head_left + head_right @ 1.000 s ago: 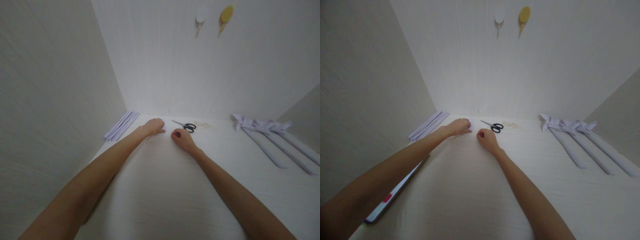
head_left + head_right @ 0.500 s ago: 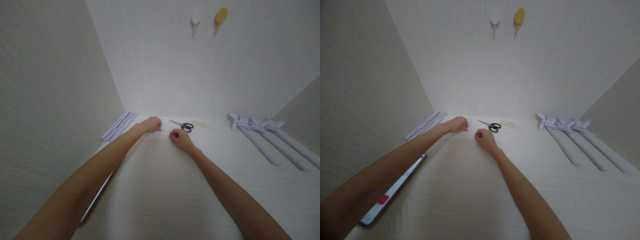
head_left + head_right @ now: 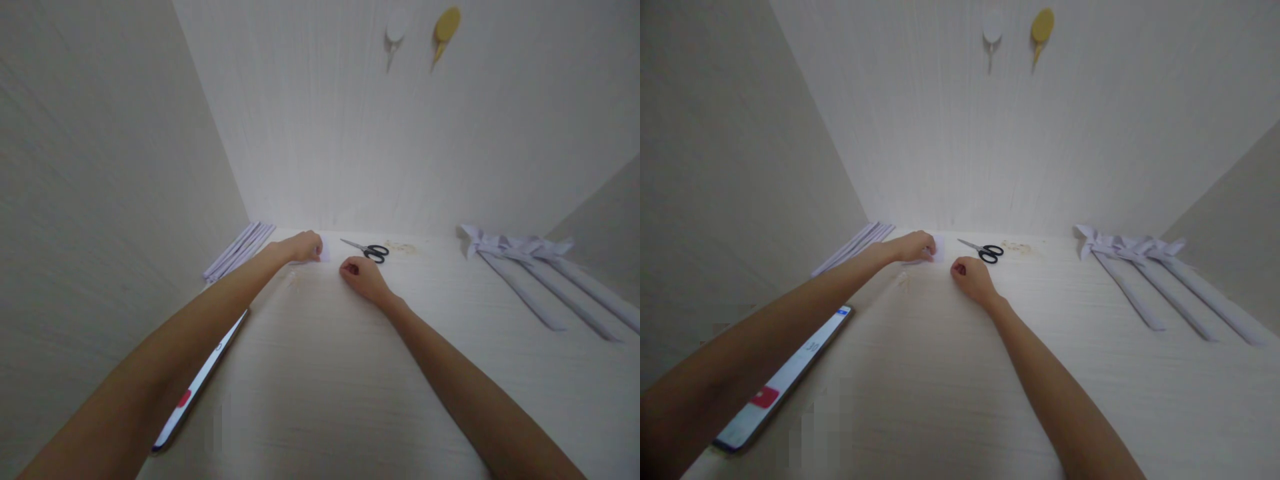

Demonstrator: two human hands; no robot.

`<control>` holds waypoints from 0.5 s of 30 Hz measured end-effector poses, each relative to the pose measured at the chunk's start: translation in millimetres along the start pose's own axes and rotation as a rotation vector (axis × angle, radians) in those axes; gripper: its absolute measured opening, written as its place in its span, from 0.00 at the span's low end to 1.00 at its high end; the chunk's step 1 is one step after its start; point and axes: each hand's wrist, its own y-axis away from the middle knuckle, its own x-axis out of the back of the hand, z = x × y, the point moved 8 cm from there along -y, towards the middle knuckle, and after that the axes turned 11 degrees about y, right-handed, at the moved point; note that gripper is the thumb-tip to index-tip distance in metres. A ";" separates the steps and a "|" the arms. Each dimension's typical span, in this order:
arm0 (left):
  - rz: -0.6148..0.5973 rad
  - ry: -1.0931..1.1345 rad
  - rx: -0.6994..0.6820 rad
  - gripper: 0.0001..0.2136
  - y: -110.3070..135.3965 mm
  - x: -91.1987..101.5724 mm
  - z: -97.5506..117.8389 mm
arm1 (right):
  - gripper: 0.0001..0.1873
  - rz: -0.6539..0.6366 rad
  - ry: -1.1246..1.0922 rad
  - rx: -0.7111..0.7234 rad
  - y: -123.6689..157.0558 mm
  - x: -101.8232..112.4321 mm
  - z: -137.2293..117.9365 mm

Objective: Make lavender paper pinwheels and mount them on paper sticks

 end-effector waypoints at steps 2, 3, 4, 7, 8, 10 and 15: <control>-0.011 0.005 -0.007 0.07 0.1 -0.1 0.3 | 0.08 0.001 0.004 -0.001 0.0 0.1 -0.1; -0.017 0.007 -0.013 0.07 0.3 0.0 0.7 | 0.08 0.000 0.005 -0.001 -0.1 0.1 -0.1; -0.023 0.010 -0.018 0.06 0.3 0.1 1.2 | 0.08 0.000 0.006 -0.001 -0.2 0.1 -0.2; -0.042 0.015 -0.033 0.06 0.4 0.2 2.9 | 0.08 -0.001 0.008 0.002 -0.2 0.1 -0.7; -0.049 0.015 -0.037 0.06 0.4 0.2 3.5 | 0.08 0.000 0.009 0.003 -0.1 0.1 -1.0; -0.063 0.012 -0.047 0.07 0.6 0.1 5.1 | 0.08 0.001 0.009 0.006 0.2 0.2 -1.7; -0.067 -0.027 -0.060 0.09 2.6 -1.2 7.4 | 0.08 0.006 0.008 0.015 0.7 0.2 -2.5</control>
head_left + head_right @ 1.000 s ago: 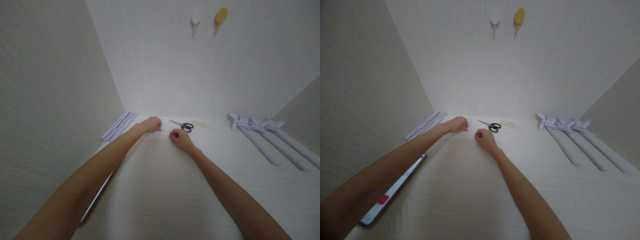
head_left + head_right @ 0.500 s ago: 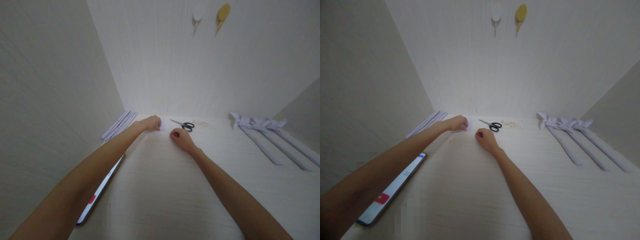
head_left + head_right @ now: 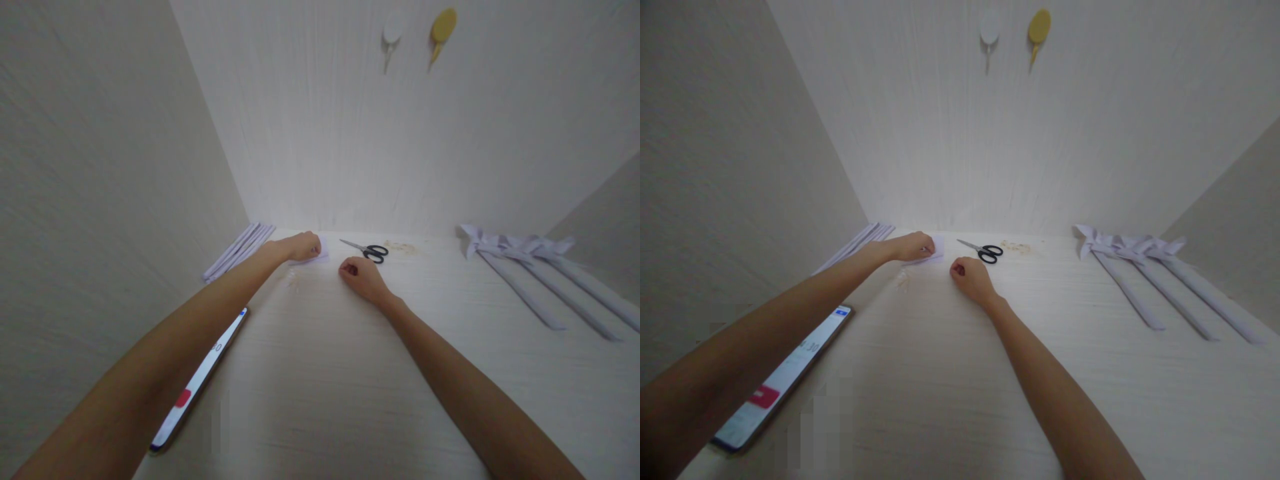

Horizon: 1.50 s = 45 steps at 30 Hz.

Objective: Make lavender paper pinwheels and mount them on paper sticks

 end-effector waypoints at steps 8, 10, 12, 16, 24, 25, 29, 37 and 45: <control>0.103 -0.109 0.103 0.12 2.4 -4.3 -0.6 | 0.08 0.008 -0.003 0.008 -1.1 -0.9 -0.5; 0.126 -0.125 0.137 0.12 4.1 -3.2 0.7 | 0.07 0.008 -0.003 0.006 -1.3 -1.3 -1.0; 0.147 -0.133 0.167 0.11 6.0 -1.3 1.6 | 0.07 0.007 -0.005 0.005 -1.6 -1.6 -1.5; 0.215 -0.129 0.212 0.09 9.6 6.5 2.1 | 0.07 0.006 -0.019 0.002 -1.8 -1.2 -2.5; 0.461 -0.085 0.200 0.06 23.3 53.5 18.6 | 0.07 0.042 -0.108 -0.040 -3.0 -0.1 3.3; 0.526 -0.040 0.170 0.05 28.3 64.2 24.5 | 0.07 0.052 -0.132 -0.057 -3.2 0.6 5.6; 0.700 0.150 0.014 0.04 52.7 99.9 54.6 | 0.08 0.107 -0.239 -0.156 0.6 10.1 17.3; 0.847 0.989 0.046 0.13 94.1 99.0 88.3 | 0.24 0.082 -0.594 -0.246 48.9 51.6 15.8; 0.673 1.722 0.241 0.11 110.0 2.9 103.5 | 0.11 -0.239 -0.788 -0.401 132.9 57.1 -9.4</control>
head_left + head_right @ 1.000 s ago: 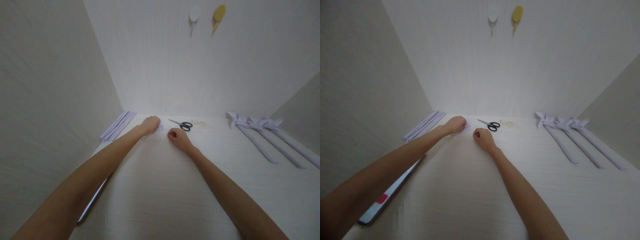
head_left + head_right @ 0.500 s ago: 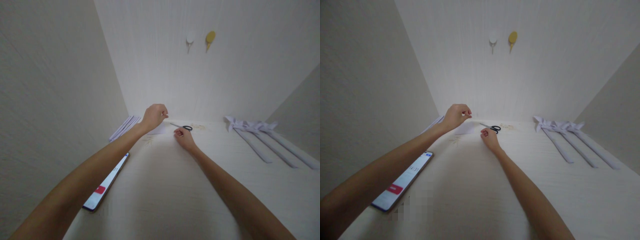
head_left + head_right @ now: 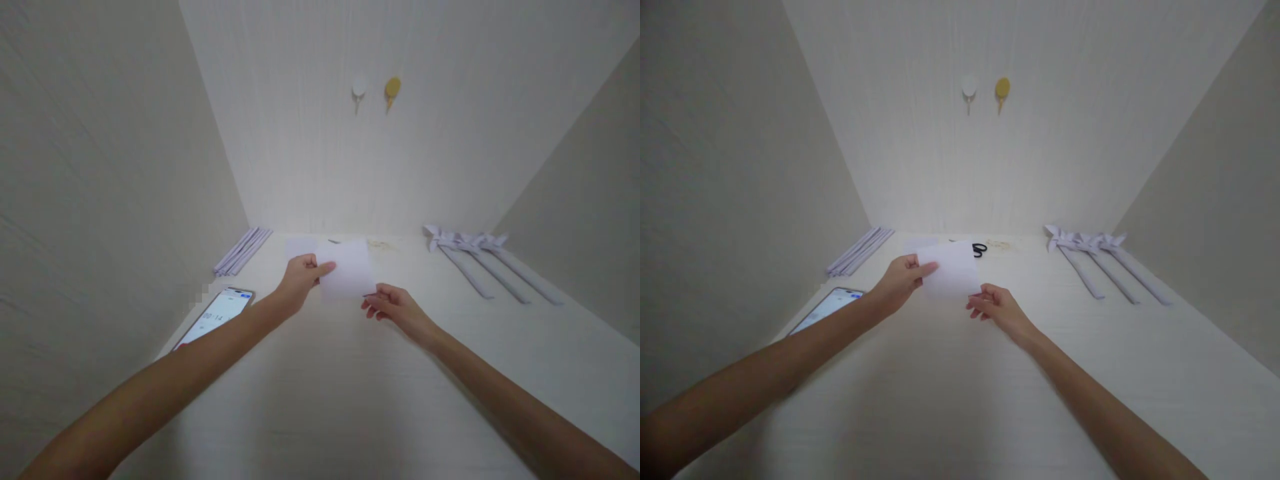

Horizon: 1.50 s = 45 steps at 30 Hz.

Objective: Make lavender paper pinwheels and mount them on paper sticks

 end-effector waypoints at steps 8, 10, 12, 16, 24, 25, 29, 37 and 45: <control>-0.010 0.148 0.250 0.11 36.2 2.3 -62.3 | 0.17 0.118 -0.094 -0.088 23.7 6.3 28.7; -0.014 0.126 0.256 0.10 39.4 5.4 -68.7 | 0.17 0.127 -0.080 -0.101 25.3 9.7 31.8; -0.012 0.092 0.232 0.11 39.9 9.9 -69.4 | 0.17 0.131 -0.055 -0.097 26.3 12.5 32.6; 0.043 -0.043 0.155 0.10 38.0 22.0 -60.9 | 0.17 0.144 -0.021 -0.076 27.5 15.1 31.9; 0.045 -0.427 0.057 0.14 37.5 30.2 -51.1 | 0.17 0.161 0.000 -0.100 27.0 15.1 35.2; 0.051 -0.454 0.053 0.14 37.1 30.9 -51.0 | 0.17 0.162 0.000 -0.100 26.6 15.4 35.8; 0.069 -0.474 0.053 0.14 36.4 32.5 -50.7 | 0.18 0.154 -0.005 -0.077 25.9 15.9 36.0; 0.114 -0.427 0.062 0.15 39.7 32.9 -48.5 | 0.17 0.211 -0.041 -0.070 28.6 18.9 33.4; -0.011 -0.435 0.048 0.17 40.6 23.5 -46.9 | 0.18 0.337 -0.166 -0.074 31.9 27.8 31.0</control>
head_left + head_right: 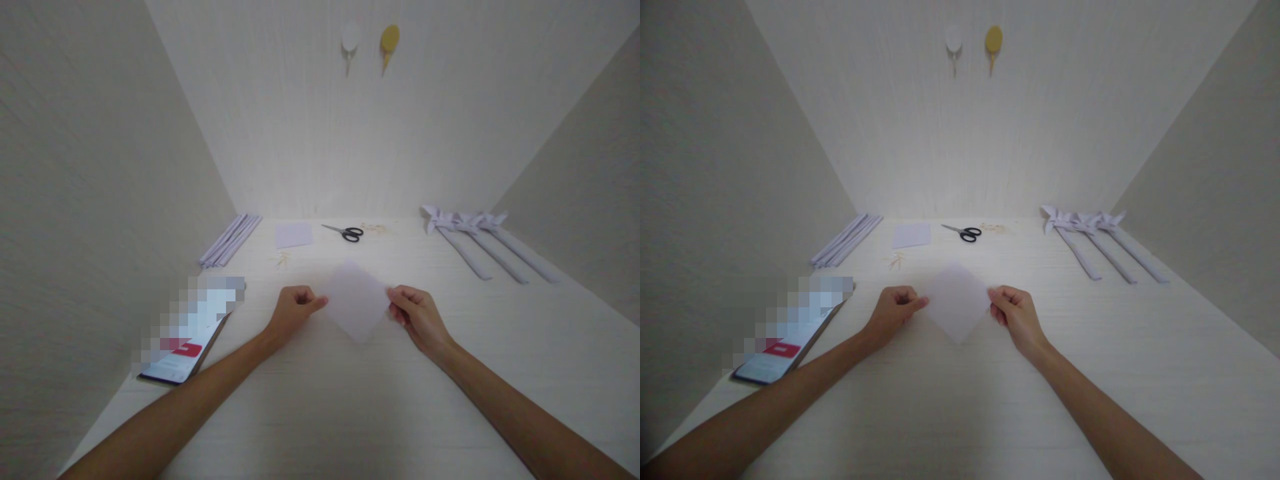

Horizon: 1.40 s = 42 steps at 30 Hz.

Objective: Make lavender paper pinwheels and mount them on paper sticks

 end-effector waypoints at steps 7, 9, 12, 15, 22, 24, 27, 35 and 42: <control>-0.278 0.136 0.054 0.12 2.4 -23.7 -1.2 | 0.18 -0.129 0.039 0.043 2.4 -10.3 -0.8; -0.253 0.109 0.057 0.13 1.4 -24.0 -3.4 | 0.19 -0.155 0.065 0.051 3.4 -13.4 0.6; -0.238 0.091 0.057 0.14 1.7 -25.7 -7.1 | 0.19 -0.173 0.084 0.045 5.0 -17.0 2.5; -0.271 0.144 0.091 0.13 5.0 -30.3 -11.4 | 0.19 -0.154 0.073 0.026 5.9 -17.4 2.6; -0.218 0.256 0.113 0.13 6.1 -26.7 -13.6 | 0.19 -0.053 0.043 0.032 4.7 -11.0 -0.8; -0.155 0.249 0.105 0.12 3.2 -20.3 -15.3 | 0.20 -0.016 0.020 0.026 4.4 -7.8 -0.6; -0.103 0.260 0.098 0.11 -0.3 -14.0 -17.3 | 0.15 0.035 -0.070 0.030 4.0 -1.5 -1.3; -0.174 0.228 0.131 0.11 0.2 -19.2 -16.5 | 0.19 -0.265 0.009 0.337 10.9 -22.8 -22.1; -0.245 0.188 0.151 0.13 0.4 -24.5 -18.0 | 0.14 -0.351 -0.002 0.292 10.5 -34.3 -13.3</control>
